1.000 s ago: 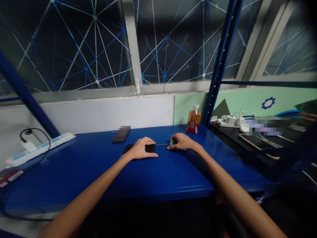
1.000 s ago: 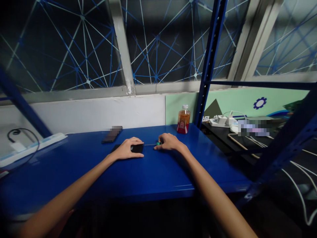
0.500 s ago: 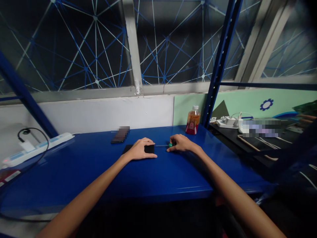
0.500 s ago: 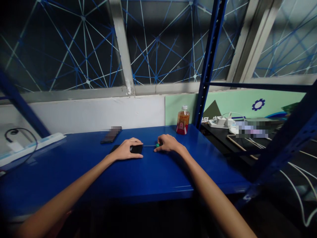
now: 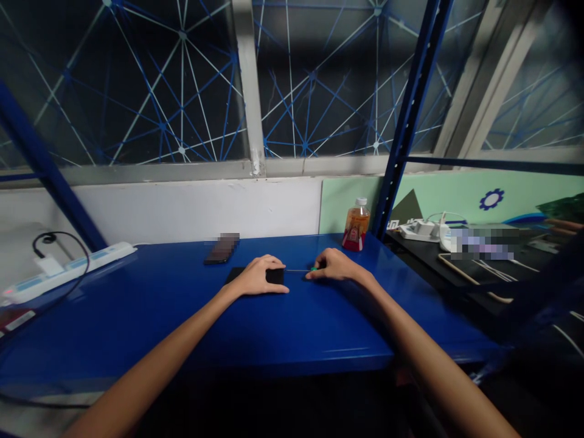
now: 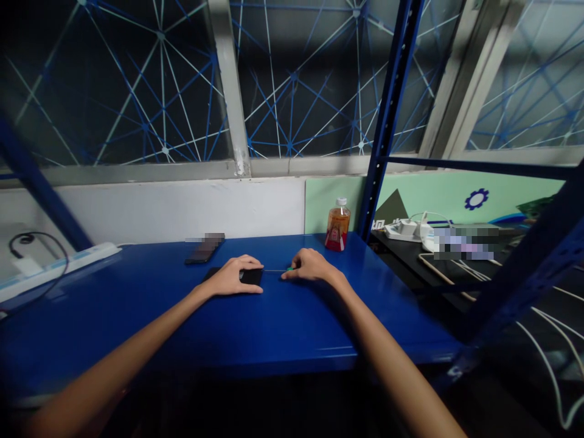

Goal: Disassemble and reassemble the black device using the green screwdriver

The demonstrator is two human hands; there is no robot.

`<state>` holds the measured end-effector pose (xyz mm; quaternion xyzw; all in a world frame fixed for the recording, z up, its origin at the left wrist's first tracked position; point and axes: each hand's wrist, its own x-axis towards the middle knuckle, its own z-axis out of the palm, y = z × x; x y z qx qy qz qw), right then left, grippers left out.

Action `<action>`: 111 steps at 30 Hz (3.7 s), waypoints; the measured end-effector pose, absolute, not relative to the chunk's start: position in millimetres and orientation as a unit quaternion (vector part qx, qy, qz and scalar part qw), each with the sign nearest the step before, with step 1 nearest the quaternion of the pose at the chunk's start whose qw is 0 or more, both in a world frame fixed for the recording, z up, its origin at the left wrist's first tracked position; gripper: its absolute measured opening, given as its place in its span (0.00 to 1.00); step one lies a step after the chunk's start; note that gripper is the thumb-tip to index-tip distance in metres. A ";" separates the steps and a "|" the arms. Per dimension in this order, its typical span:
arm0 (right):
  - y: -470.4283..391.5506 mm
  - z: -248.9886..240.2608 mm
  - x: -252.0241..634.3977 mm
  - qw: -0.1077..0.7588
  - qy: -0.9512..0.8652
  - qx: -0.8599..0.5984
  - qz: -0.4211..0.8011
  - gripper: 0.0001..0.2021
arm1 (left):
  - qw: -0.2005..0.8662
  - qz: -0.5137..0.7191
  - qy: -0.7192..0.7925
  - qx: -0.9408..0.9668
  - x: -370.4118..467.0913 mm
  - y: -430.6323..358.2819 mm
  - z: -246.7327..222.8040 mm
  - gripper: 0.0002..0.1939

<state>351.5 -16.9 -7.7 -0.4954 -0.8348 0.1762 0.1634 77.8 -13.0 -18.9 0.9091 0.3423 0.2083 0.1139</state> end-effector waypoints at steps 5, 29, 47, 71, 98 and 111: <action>-16.3 -11.3 350.0 0.165 -0.831 -0.501 0.177 0.20 | 0.112 0.209 0.342 0.909 77.0 -12.2 -20.2 0.34; -10.1 -19.4 352.9 0.186 -0.815 -0.479 0.269 0.21 | 0.121 0.201 0.344 0.909 77.4 -13.8 -17.2 0.33; -11.5 -14.4 352.6 0.164 -0.828 -0.499 0.196 0.20 | 0.126 0.200 0.343 0.909 77.3 -13.1 -17.3 0.33; -12.6 -15.5 351.1 0.146 -0.829 -0.513 0.170 0.21 | 0.120 0.199 0.335 0.913 78.3 -14.6 -17.1 0.32; -11.1 -10.2 361.7 0.191 -0.825 -0.504 0.171 0.21 | -0.002 0.195 0.307 0.931 88.7 -25.6 -17.5 0.29; -9.8 -11.8 360.2 0.238 -0.822 -0.482 0.188 0.22 | 0.026 0.162 0.321 0.933 88.6 -24.2 -20.2 0.30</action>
